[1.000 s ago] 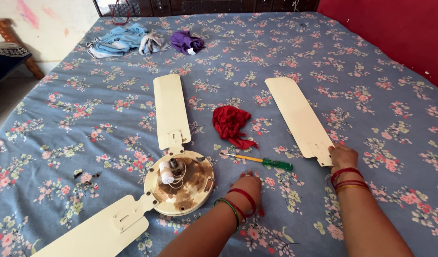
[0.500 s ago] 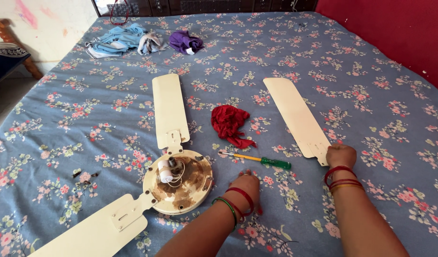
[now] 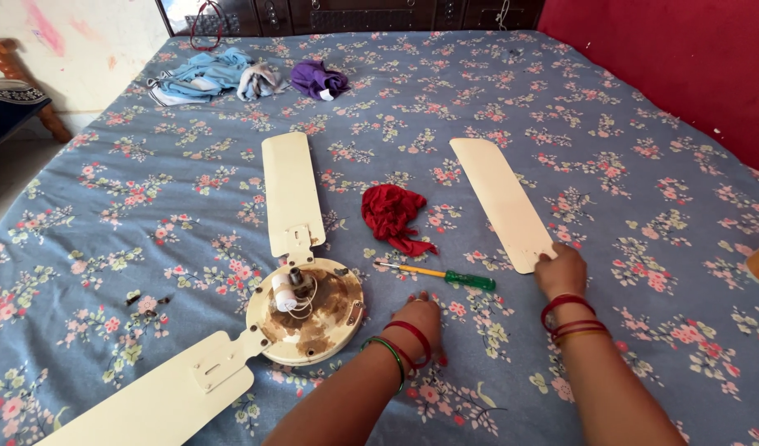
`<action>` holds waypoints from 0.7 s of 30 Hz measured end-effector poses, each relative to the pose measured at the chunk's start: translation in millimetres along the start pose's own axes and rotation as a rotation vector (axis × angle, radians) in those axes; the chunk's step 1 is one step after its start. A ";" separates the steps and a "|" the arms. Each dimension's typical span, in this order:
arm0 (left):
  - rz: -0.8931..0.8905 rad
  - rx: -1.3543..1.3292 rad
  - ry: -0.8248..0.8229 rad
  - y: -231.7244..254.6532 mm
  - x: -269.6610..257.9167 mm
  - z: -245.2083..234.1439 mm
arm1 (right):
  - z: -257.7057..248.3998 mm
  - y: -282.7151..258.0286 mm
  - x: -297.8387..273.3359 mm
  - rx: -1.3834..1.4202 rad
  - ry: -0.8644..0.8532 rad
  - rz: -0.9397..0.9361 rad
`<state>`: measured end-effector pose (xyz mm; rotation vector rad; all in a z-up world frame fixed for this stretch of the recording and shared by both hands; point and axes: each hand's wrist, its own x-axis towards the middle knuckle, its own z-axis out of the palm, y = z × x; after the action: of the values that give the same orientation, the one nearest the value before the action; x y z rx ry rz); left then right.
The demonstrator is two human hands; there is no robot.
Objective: The person uses a screwdriver to loosen screws on a ceiling fan hub placed on a bed. They remove the screws and detach one fan blade, placing it aside on the bed.
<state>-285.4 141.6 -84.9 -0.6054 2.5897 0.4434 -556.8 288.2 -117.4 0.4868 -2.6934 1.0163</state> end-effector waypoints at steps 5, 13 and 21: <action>0.105 -0.085 0.178 -15.8 -20.0 5.5 | -4.3 -43.9 -33.5 -0.111 0.005 -0.290; 0.268 -0.111 0.594 -30.6 -70.8 2.1 | -26.3 -124.6 -87.6 -0.043 -0.108 -0.471; 0.145 -0.232 0.850 -77.4 -144.9 -55.6 | -67.0 -199.6 -129.7 0.113 -0.232 -0.625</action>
<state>-150.3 102.7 16.8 -0.8188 3.4334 0.6456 -355.6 221.7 10.0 1.4301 -2.3919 0.9602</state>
